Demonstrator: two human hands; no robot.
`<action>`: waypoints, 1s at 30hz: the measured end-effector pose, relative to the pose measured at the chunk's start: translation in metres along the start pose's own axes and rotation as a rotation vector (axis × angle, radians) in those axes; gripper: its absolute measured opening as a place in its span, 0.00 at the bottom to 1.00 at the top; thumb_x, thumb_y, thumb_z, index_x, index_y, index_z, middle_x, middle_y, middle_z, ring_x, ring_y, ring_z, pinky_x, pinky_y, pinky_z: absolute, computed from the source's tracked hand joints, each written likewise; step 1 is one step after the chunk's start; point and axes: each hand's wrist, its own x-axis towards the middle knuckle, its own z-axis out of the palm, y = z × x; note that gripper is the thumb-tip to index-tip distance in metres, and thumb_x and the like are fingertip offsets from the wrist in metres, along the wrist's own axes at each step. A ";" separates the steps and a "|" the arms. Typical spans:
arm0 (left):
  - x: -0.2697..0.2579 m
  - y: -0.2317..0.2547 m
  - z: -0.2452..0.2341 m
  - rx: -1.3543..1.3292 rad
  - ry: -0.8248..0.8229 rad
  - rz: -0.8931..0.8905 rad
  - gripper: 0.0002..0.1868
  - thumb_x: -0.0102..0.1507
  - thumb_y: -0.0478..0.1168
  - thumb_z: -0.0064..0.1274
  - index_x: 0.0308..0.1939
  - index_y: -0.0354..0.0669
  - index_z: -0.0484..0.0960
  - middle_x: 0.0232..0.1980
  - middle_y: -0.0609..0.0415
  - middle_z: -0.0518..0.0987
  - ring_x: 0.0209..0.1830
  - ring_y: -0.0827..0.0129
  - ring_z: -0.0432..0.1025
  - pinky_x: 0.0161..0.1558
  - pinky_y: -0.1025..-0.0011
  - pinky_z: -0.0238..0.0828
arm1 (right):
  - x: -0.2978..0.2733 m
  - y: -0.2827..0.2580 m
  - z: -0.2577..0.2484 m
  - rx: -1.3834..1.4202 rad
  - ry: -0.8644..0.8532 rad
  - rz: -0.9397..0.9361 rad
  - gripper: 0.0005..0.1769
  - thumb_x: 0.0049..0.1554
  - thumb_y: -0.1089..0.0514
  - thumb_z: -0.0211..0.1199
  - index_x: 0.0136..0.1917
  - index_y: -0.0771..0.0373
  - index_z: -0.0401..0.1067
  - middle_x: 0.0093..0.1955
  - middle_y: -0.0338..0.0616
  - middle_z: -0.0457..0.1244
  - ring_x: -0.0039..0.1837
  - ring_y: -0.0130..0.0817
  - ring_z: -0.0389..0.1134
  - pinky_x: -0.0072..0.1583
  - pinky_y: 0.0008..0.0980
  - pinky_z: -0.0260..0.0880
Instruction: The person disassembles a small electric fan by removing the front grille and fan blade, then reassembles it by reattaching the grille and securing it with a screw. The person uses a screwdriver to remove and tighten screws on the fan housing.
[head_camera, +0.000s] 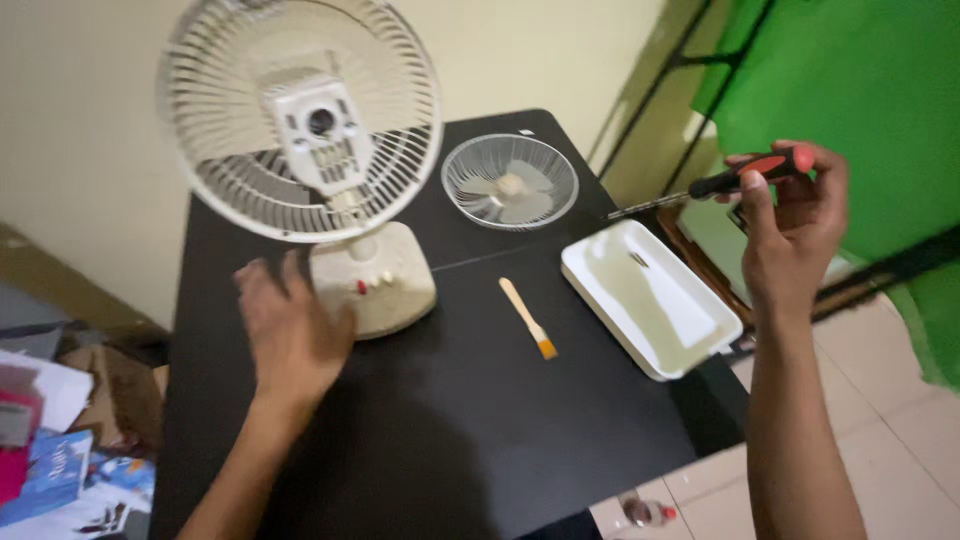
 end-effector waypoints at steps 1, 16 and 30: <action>-0.009 0.008 -0.008 0.224 0.063 0.073 0.45 0.57 0.53 0.60 0.67 0.21 0.64 0.64 0.15 0.61 0.66 0.26 0.59 0.65 0.42 0.61 | -0.006 0.002 -0.009 -0.011 0.022 -0.020 0.15 0.76 0.72 0.60 0.67 0.64 0.56 0.68 0.47 0.59 0.68 0.37 0.70 0.60 0.31 0.78; -0.042 0.136 -0.052 -0.310 -0.035 0.429 0.11 0.62 0.38 0.55 0.46 0.39 0.83 0.35 0.51 0.82 0.29 0.64 0.75 0.33 0.65 0.71 | -0.046 0.025 -0.016 -0.289 -0.066 0.035 0.18 0.69 0.72 0.61 0.67 0.67 0.58 0.62 0.49 0.62 0.65 0.34 0.68 0.64 0.32 0.75; -0.038 0.126 -0.043 -0.517 -0.235 0.264 0.11 0.62 0.42 0.59 0.46 0.44 0.83 0.41 0.55 0.85 0.39 0.66 0.80 0.43 0.67 0.75 | -0.042 0.002 -0.009 -0.006 0.075 -0.011 0.15 0.76 0.72 0.59 0.68 0.65 0.56 0.63 0.54 0.66 0.63 0.35 0.69 0.62 0.29 0.75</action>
